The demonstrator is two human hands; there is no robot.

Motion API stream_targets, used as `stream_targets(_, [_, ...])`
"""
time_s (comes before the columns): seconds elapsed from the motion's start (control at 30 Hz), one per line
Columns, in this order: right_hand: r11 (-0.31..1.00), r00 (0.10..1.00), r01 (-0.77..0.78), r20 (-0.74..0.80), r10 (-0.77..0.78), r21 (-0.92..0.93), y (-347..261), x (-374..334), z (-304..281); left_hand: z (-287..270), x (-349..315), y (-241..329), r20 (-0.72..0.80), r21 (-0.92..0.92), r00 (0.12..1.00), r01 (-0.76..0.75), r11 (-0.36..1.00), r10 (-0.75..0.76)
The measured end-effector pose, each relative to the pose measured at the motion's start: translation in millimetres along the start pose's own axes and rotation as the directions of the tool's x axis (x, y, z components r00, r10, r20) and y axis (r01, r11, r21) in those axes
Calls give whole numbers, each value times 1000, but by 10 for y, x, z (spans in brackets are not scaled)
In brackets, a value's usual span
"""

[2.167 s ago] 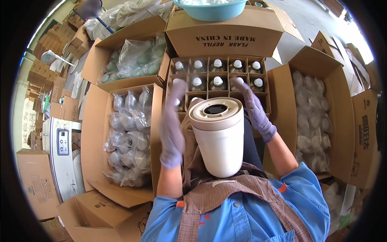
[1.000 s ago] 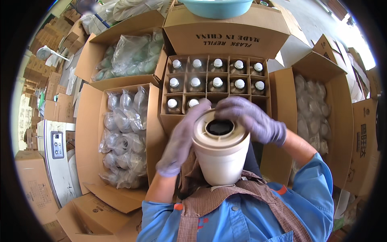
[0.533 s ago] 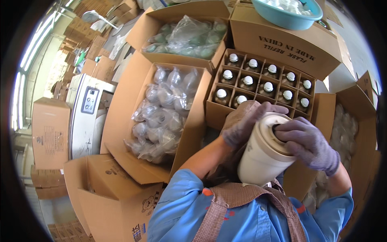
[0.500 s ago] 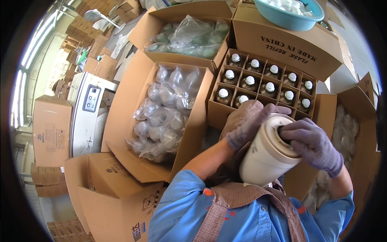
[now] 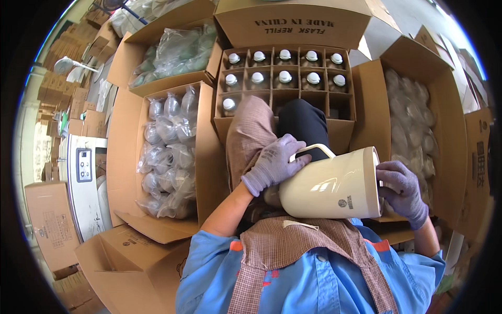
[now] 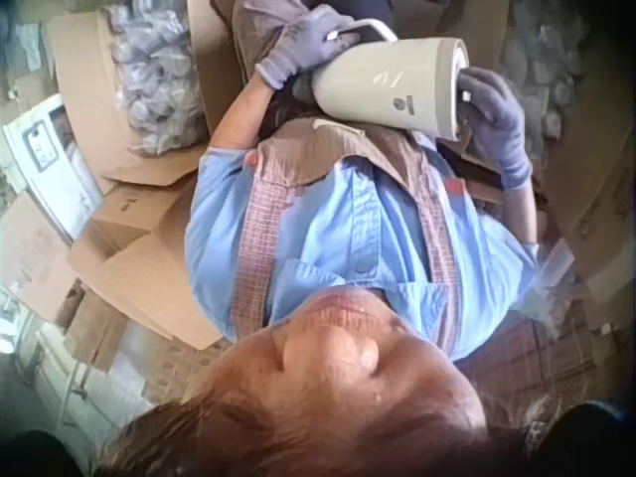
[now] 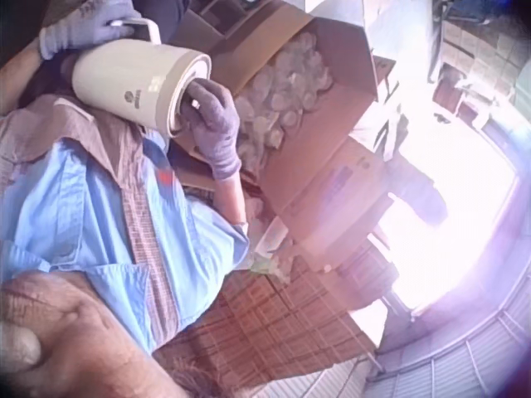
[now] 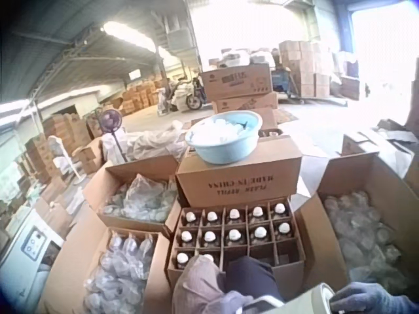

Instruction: The person assembles thermos flasks by placing rubber gaskets into the openings, screwing on lids, and wrapping each unit in plastic bags. The person also handles white bottle caps and cardboard boxes while working on the floor.

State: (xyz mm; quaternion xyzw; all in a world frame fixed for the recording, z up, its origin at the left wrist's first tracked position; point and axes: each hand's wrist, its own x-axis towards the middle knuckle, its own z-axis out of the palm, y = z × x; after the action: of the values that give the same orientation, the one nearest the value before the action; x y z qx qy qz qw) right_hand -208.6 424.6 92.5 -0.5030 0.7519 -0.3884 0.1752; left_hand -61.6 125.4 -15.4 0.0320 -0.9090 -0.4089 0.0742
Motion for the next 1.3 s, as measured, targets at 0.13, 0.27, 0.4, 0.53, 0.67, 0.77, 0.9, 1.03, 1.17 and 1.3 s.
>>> stream_targets(0.13, [998,995,-17,-103,11,-58,30,-444,241,146,-42,124,77,-293,960,279,915,-268])
stream_targets(0.27, [986,971,-150,-175,161,73,125,-674,480,247,-284,427,-177,-349,940,216,912,-290])
stream_targets(0.4, [707,775,-466,-140,616,532,369,-891,900,274,-460,557,-280,-301,952,37,953,-126])
stream_targets(0.53, [828,856,-414,-149,496,378,309,-854,840,287,-601,483,-333,-275,941,-31,961,-65])
stream_targets(0.67, [819,832,-414,-200,517,397,318,-877,938,315,-669,522,-357,-180,933,-116,977,46])
stream_targets(0.77, [653,712,-614,-48,701,444,329,-856,912,299,-685,537,-347,-77,911,-266,961,224])
stream_targets(0.9, [197,409,-823,316,856,532,290,-627,774,315,-716,598,-384,-75,886,-310,948,259])
stream_targets(1.03, [391,710,-637,308,633,664,696,-771,967,291,-790,468,-401,-32,857,-367,930,325])
stream_targets(1.17, [156,602,-618,336,725,771,280,-723,931,-211,-942,734,-550,224,814,-70,972,185])
stream_targets(1.3, [82,575,-509,267,773,857,221,-792,1038,-162,-1227,287,-527,240,827,364,900,-194])
